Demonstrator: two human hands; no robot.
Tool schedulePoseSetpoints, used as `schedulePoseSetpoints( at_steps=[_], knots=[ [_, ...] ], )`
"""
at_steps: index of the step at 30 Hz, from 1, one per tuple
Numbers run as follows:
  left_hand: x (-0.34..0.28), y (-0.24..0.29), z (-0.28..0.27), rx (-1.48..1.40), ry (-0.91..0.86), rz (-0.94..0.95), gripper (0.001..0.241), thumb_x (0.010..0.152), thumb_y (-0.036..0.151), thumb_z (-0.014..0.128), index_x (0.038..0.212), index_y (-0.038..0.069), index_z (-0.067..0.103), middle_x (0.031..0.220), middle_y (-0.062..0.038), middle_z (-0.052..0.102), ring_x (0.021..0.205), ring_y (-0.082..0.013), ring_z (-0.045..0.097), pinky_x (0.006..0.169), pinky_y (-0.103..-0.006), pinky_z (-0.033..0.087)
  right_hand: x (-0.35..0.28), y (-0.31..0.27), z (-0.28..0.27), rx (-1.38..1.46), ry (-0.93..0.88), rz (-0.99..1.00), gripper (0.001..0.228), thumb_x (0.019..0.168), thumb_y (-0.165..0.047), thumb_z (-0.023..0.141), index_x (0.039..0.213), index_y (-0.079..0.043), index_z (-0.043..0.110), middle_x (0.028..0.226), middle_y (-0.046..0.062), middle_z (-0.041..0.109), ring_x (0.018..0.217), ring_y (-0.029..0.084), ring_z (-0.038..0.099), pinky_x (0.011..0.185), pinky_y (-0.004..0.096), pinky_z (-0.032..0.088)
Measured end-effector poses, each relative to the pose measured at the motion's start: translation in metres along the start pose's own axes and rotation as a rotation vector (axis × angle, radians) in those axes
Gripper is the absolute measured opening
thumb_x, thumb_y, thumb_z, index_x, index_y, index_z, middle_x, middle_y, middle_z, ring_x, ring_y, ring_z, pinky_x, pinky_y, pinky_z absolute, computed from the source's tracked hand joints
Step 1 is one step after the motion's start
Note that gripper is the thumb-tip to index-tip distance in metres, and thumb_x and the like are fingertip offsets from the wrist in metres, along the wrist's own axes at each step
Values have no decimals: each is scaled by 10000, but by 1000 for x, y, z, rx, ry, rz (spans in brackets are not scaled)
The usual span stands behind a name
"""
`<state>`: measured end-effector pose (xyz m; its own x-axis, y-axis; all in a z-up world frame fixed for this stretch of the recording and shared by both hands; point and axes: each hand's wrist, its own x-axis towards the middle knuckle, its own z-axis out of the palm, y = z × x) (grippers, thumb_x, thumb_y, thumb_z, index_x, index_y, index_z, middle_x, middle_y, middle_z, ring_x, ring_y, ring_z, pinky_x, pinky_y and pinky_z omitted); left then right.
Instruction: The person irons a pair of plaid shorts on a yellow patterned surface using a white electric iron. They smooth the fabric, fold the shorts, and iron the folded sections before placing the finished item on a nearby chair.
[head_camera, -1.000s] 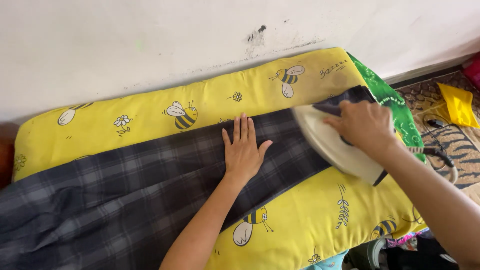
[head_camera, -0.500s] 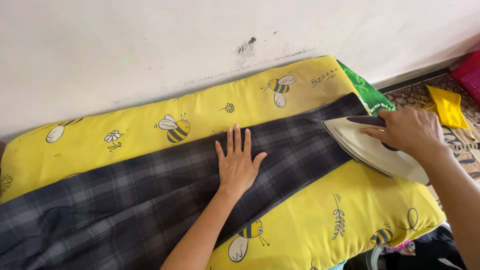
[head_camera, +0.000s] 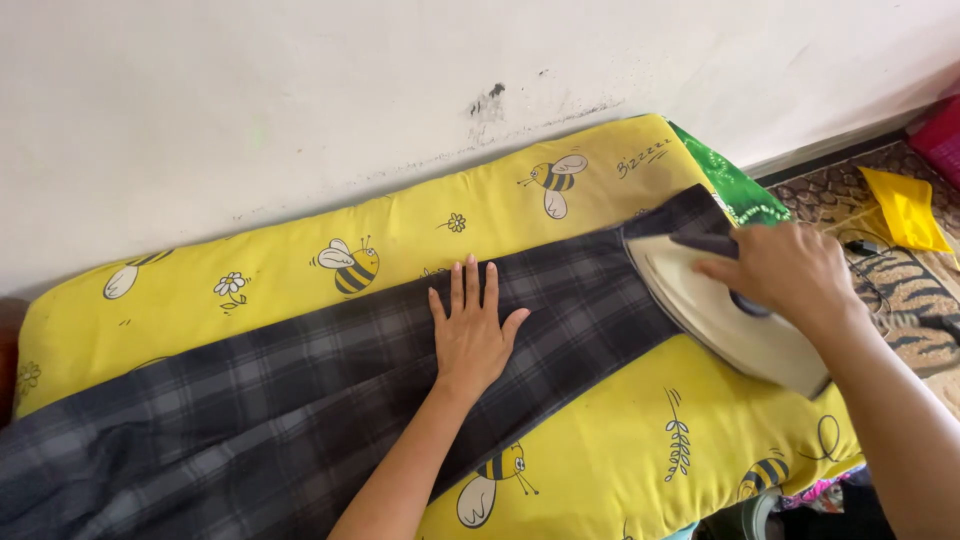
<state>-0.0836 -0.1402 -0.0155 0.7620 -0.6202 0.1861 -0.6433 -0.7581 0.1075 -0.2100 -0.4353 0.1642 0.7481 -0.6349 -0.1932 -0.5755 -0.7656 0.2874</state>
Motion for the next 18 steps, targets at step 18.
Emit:
schedulePoseSetpoints(
  at_steps=[18],
  knots=[
    [159,125,71,-197,-89,197,393,964,485,571,1249,218,603,1071,-23,648,1086,-293,633,885,-546,464,155,12,22,44,-24,-669,213,947,-349,643,1107,-226,710,1051,80,756,1079,372,724,888,514,593]
  ],
)
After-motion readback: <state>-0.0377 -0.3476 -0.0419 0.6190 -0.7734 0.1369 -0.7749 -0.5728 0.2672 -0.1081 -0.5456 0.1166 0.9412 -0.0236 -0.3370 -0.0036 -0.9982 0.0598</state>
